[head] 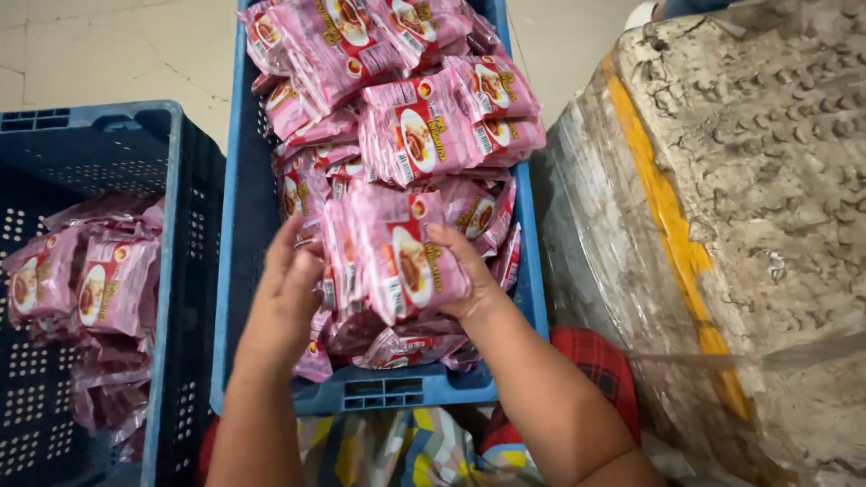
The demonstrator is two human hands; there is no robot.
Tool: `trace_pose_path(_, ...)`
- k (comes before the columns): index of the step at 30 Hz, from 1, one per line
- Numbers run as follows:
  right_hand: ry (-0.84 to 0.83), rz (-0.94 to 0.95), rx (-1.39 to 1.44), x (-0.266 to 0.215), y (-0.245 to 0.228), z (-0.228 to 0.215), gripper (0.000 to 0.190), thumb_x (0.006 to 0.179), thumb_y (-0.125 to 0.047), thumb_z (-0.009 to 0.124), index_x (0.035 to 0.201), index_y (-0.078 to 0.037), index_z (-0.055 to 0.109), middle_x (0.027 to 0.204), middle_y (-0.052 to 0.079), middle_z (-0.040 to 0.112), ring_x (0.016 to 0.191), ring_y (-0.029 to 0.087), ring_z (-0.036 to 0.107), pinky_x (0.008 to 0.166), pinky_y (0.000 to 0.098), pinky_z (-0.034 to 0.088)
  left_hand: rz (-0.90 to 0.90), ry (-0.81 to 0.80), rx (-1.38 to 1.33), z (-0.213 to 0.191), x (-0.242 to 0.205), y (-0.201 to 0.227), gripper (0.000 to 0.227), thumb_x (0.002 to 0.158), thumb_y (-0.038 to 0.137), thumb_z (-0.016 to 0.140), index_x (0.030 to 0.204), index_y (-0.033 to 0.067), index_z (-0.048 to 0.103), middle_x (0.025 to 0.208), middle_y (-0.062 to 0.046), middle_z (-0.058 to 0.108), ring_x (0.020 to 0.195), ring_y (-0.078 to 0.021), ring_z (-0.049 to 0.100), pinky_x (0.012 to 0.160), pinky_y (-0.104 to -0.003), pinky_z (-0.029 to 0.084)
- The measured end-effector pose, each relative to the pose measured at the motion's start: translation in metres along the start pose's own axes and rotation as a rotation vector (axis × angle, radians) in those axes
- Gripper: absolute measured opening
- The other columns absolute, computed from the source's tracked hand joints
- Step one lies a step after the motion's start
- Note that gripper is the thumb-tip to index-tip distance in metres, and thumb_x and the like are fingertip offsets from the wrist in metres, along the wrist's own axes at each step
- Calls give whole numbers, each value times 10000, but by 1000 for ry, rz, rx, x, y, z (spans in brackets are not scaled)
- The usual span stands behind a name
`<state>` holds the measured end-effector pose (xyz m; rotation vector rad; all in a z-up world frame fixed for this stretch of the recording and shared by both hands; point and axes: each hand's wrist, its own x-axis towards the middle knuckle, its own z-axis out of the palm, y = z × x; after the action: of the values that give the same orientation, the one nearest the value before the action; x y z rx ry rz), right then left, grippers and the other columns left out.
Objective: The person sits on the floor and repeatedly picks up pink instant noodle packets from a blue crate, turns them over, and places them back into the same crate. The person handles the packets one at a time, occasionally adjusting their position within the crate.
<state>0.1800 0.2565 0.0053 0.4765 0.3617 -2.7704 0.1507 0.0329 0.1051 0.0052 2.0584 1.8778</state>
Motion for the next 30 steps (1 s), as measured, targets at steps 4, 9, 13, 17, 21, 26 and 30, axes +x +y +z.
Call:
trace_pose_path(4,-17,-29,120,12,-5,-28,592,872,-364,716,1341,-13,631,1232,256,694,1143,422,666,1044,596,480,68,77,-235,-19,19,-35,559,1064,318,476,1557,78,370,1180,-100,656,948,-121,686,673,-183,534)
trace_pose_path(9,-36,-114,121,-15,-23,31,591,879,-429,679,1308,-23,655,1196,248,708,1087,430,678,968,618,519,487,400,416,-30,56,-110,497,932,264,763,1379,112,608,1036,-103,701,877,-230,689,734,-323,556)
trace_pose_path(13,-186,-190,-2,-32,-54,78,550,909,-403,690,1313,-31,654,1223,230,699,1096,437,670,970,625,533,605,371,758,-32,66,-121,462,838,366,795,1242,164,695,912,-31,686,833,-212,677,752,-339,546)
trace_pose_path(17,-413,-192,-149,-16,-124,121,571,937,-385,711,1391,-54,606,1316,220,658,1180,450,631,1032,648,513,608,358,814,-18,55,-107,370,874,367,773,1176,162,717,850,-56,675,825,-265,685,768,-377,552)
trace_pose_path(21,-471,-255,-323,8,-154,167,632,879,-366,754,1412,-77,574,1340,194,638,1207,439,619,1029,635,527,481,99,800,-13,51,-96,464,902,326,642,1281,60,623,1116,-187,694,1011,-415,650,859,-522,499)
trace_pose_path(26,234,-504,-438,52,-171,218,737,534,-354,849,1184,-74,640,1064,134,728,979,351,727,767,498,667,309,8,799,-13,50,-85,475,851,354,663,1283,162,620,1066,-187,710,904,-448,679,813,-561,506)
trace_pose_path(30,234,-448,-514,80,-178,226,646,613,-354,816,1167,-73,639,1031,130,727,945,337,727,751,481,656,248,-45,863,-13,55,-89,490,863,347,626,1304,135,600,1048,-194,716,906,-459,677,786,-581,507)
